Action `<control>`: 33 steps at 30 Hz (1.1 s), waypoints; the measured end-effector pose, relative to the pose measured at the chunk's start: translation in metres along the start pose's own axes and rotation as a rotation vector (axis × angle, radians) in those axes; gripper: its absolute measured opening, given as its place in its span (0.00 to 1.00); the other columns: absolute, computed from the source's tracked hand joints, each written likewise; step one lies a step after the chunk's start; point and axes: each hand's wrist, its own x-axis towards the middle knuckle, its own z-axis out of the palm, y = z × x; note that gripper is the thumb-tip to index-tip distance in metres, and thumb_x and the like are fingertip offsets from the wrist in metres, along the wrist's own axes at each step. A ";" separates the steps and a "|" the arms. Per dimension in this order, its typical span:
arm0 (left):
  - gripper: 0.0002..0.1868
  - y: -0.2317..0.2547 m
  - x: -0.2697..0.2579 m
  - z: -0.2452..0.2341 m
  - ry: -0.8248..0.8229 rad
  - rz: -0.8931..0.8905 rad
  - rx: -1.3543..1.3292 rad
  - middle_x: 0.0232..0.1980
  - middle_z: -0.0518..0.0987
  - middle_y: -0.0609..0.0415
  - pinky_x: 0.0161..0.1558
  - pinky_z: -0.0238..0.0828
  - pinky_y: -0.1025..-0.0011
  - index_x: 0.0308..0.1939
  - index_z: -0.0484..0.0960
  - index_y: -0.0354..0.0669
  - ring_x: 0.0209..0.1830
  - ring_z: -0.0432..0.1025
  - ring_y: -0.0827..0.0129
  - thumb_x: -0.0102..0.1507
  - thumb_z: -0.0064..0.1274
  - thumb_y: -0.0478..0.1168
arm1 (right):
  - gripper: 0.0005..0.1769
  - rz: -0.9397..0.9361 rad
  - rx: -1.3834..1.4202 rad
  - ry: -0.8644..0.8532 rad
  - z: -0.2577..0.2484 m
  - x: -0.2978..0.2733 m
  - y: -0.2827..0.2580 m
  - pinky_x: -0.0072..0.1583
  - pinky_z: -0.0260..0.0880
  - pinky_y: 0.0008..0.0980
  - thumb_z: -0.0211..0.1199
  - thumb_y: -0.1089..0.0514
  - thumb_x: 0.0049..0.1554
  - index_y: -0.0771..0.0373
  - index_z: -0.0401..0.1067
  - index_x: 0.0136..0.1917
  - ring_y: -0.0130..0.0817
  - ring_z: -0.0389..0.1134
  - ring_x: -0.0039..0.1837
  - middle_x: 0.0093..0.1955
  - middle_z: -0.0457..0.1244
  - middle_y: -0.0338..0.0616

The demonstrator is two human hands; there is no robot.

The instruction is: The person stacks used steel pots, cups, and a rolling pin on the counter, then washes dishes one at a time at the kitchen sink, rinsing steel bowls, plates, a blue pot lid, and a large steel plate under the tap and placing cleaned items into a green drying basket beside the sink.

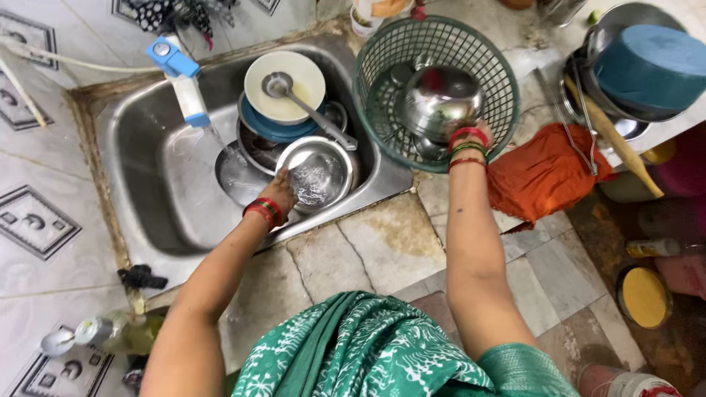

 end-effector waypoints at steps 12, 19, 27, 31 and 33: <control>0.31 -0.054 -0.033 -0.047 0.160 -0.100 -0.468 0.45 0.84 0.48 0.64 0.64 0.56 0.44 0.88 0.47 0.54 0.75 0.54 0.64 0.45 0.69 | 0.28 -0.882 -0.301 -0.020 0.012 -0.036 0.013 0.62 0.64 0.35 0.60 0.75 0.55 0.58 0.65 0.66 0.36 0.62 0.62 0.64 0.59 0.44; 0.47 -0.136 -0.073 0.066 0.352 -1.238 -1.555 0.56 0.80 0.26 0.64 0.66 0.58 0.56 0.82 0.28 0.61 0.74 0.42 0.65 0.43 0.74 | 0.19 -0.821 -0.278 -0.300 0.034 -0.143 0.028 0.50 0.68 0.24 0.60 0.72 0.60 0.57 0.68 0.62 0.24 0.63 0.53 0.61 0.60 0.35; 0.66 -0.174 -0.041 0.138 0.556 -1.432 -2.235 0.77 0.62 0.32 0.73 0.54 0.58 0.74 0.62 0.27 0.76 0.59 0.49 0.58 0.28 0.86 | 0.12 -0.816 -0.339 -0.514 0.061 -0.229 0.069 0.54 0.72 0.24 0.57 0.68 0.67 0.63 0.67 0.63 0.28 0.67 0.57 0.62 0.62 0.43; 0.68 -0.181 -0.018 0.100 0.898 -1.272 -2.470 0.80 0.57 0.37 0.74 0.48 0.55 0.77 0.56 0.32 0.79 0.54 0.52 0.53 0.32 0.86 | 0.12 -0.841 -0.407 -0.608 0.065 -0.245 0.093 0.56 0.74 0.25 0.58 0.67 0.66 0.65 0.67 0.63 0.29 0.68 0.58 0.63 0.63 0.44; 0.69 -0.186 -0.017 0.083 1.001 -1.191 -2.593 0.80 0.58 0.37 0.75 0.50 0.55 0.77 0.54 0.31 0.79 0.57 0.52 0.52 0.33 0.87 | 0.12 -0.871 -0.469 -0.659 0.062 -0.253 0.108 0.58 0.74 0.26 0.59 0.67 0.66 0.65 0.67 0.62 0.29 0.68 0.59 0.64 0.62 0.43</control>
